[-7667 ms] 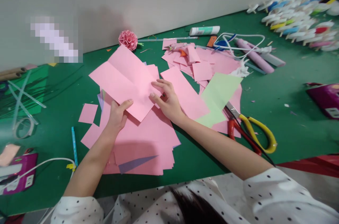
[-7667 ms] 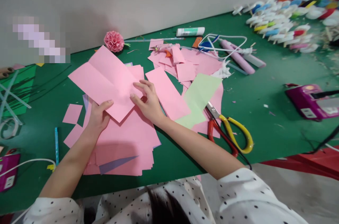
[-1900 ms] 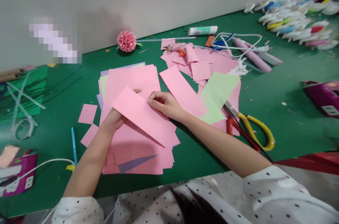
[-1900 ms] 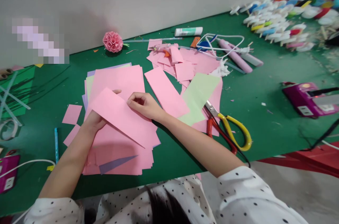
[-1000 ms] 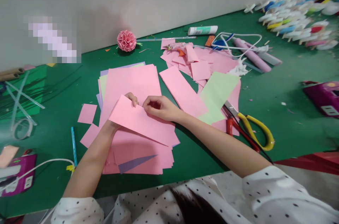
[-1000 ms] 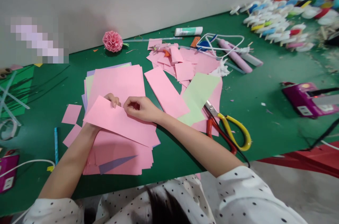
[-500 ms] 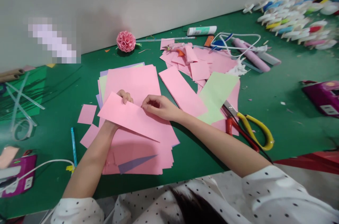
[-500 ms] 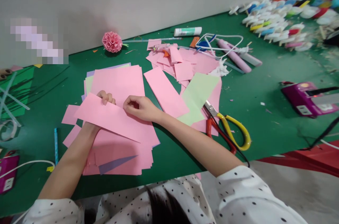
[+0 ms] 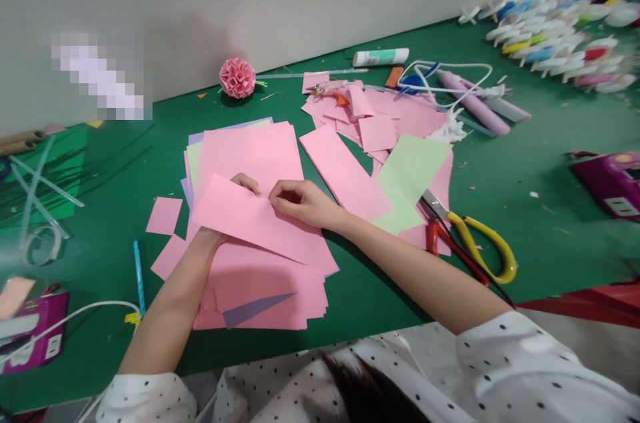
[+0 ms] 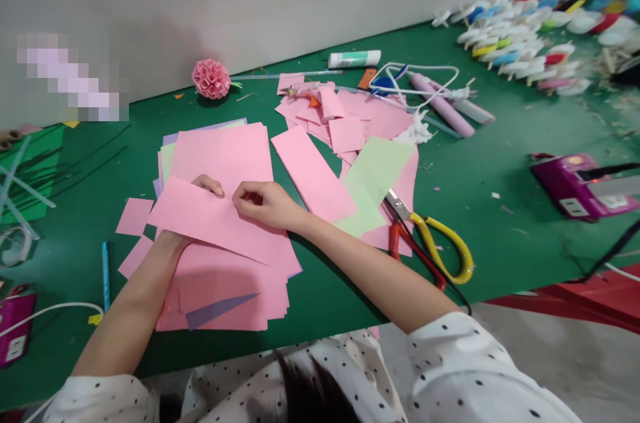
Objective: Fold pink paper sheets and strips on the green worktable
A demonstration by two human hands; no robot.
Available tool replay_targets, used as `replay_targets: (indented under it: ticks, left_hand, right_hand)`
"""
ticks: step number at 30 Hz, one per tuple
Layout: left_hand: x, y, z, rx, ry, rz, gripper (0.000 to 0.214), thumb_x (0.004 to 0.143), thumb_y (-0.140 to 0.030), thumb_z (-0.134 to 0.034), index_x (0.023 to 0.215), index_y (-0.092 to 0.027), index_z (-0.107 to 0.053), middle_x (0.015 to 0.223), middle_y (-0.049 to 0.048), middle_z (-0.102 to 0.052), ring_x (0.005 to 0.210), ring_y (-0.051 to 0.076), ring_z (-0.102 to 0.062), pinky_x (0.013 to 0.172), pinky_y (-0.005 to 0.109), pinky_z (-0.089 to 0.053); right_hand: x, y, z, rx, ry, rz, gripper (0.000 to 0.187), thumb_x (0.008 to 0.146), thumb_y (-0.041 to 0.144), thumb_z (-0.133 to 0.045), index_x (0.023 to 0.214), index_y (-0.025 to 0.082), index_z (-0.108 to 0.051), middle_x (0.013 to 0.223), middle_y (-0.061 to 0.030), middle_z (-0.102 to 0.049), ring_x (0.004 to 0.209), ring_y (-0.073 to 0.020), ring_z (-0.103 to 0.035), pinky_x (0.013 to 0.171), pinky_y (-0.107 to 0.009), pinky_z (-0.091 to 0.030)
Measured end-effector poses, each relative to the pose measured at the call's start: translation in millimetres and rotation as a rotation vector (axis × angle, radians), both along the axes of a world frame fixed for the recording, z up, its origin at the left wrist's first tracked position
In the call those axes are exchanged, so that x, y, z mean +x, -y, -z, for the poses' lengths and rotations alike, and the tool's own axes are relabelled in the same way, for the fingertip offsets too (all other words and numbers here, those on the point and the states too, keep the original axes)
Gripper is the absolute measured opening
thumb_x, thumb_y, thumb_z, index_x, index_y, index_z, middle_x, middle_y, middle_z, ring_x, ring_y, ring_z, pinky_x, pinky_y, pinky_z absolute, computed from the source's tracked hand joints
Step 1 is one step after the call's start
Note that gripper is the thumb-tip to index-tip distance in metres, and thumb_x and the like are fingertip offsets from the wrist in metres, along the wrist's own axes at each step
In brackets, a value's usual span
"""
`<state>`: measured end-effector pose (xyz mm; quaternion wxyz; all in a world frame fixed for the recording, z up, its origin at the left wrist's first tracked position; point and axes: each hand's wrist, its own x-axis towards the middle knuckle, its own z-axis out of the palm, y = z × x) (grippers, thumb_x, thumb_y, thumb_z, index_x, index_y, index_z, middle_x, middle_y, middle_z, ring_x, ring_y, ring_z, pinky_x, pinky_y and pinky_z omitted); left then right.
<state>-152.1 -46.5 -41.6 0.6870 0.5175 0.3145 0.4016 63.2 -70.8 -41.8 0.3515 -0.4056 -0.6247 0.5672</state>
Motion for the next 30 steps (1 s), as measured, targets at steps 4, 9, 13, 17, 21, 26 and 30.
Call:
replay_targets:
  ticks: [4,9,13,17,21,26,30]
  left_hand:
    - [-2,4,-12.0,0.031,-0.122,0.172,0.054,0.073,-0.068,-0.076,0.086,-0.016,-0.074,0.076,0.0048,-0.059,0.061,0.014,-0.047,0.055,0.027,-0.035]
    - [-2,7,-14.6,-0.049,0.026,0.135,0.053,0.074,-0.07,-0.076,0.074,-0.019,-0.062,0.068,0.0005,-0.049,0.057,0.014,-0.045,0.051,0.026,-0.033]
    - [0,0,-5.6,-0.068,0.179,0.015,0.05,0.079,-0.064,-0.074,0.066,-0.02,-0.055,0.062,-0.0024,-0.041,0.053,0.011,-0.039,0.049,0.025,-0.031]
    - [-2,-4,0.8,-0.03,0.177,-0.023,0.047,0.079,-0.062,-0.074,0.068,-0.019,-0.058,0.064,-0.0015,-0.045,0.056,0.012,-0.042,0.053,0.026,-0.035]
    - [-5,-2,2.6,0.042,0.106,-0.004,0.048,0.08,-0.068,-0.071,0.078,-0.019,-0.067,0.073,0.0022,-0.056,0.061,0.014,-0.048,0.057,0.027,-0.037]
    - [-3,2,-7.7,0.083,-0.141,0.107,0.048,0.08,-0.064,-0.073,0.085,-0.017,-0.077,0.077,0.0066,-0.064,0.064,0.016,-0.051,0.057,0.029,-0.036]
    - [-1,9,-12.8,-0.006,-0.12,0.14,0.046,0.079,-0.064,-0.074,0.074,-0.019,-0.069,0.066,0.002,-0.051,0.055,0.013,-0.043,0.052,0.028,-0.03]
  right_hand:
    - [-1,1,0.9,0.008,-0.01,-0.004,0.012,0.08,0.025,-0.06,0.082,0.017,-0.068,0.067,0.0024,-0.062,0.062,-0.0101,-0.05,0.063,-0.025,-0.039]
    - [0,2,-1.2,0.021,0.012,-0.03,0.009,0.077,0.023,-0.059,0.078,0.018,-0.067,0.07,0.0013,-0.065,0.064,-0.0106,-0.052,0.063,-0.025,-0.04]
    - [0,2,-0.8,0.027,0.02,-0.039,0.008,0.075,0.021,-0.059,0.075,0.018,-0.066,0.071,0.0005,-0.065,0.064,-0.0109,-0.053,0.064,-0.025,-0.04]
    - [-1,2,-1.0,-0.02,0.019,-0.009,0.011,0.079,0.027,-0.058,0.078,0.018,-0.065,0.066,0.0014,-0.061,0.06,-0.0106,-0.049,0.059,-0.025,-0.038]
    - [0,2,-3.1,-0.006,0.02,-0.003,0.012,0.08,0.029,-0.06,0.078,0.018,-0.065,0.068,0.0005,-0.063,0.062,-0.0112,-0.051,0.06,-0.025,-0.039]
    - [-1,2,-4.1,0.017,-0.008,0.015,0.012,0.08,0.028,-0.059,0.078,0.018,-0.067,0.066,0.0022,-0.061,0.059,-0.0099,-0.046,0.059,-0.025,-0.037]
    - [-1,3,-3.3,0.022,0.004,0.004,0.01,0.077,0.024,-0.059,0.077,0.018,-0.067,0.067,0.0019,-0.062,0.063,-0.0105,-0.049,0.061,-0.025,-0.038]
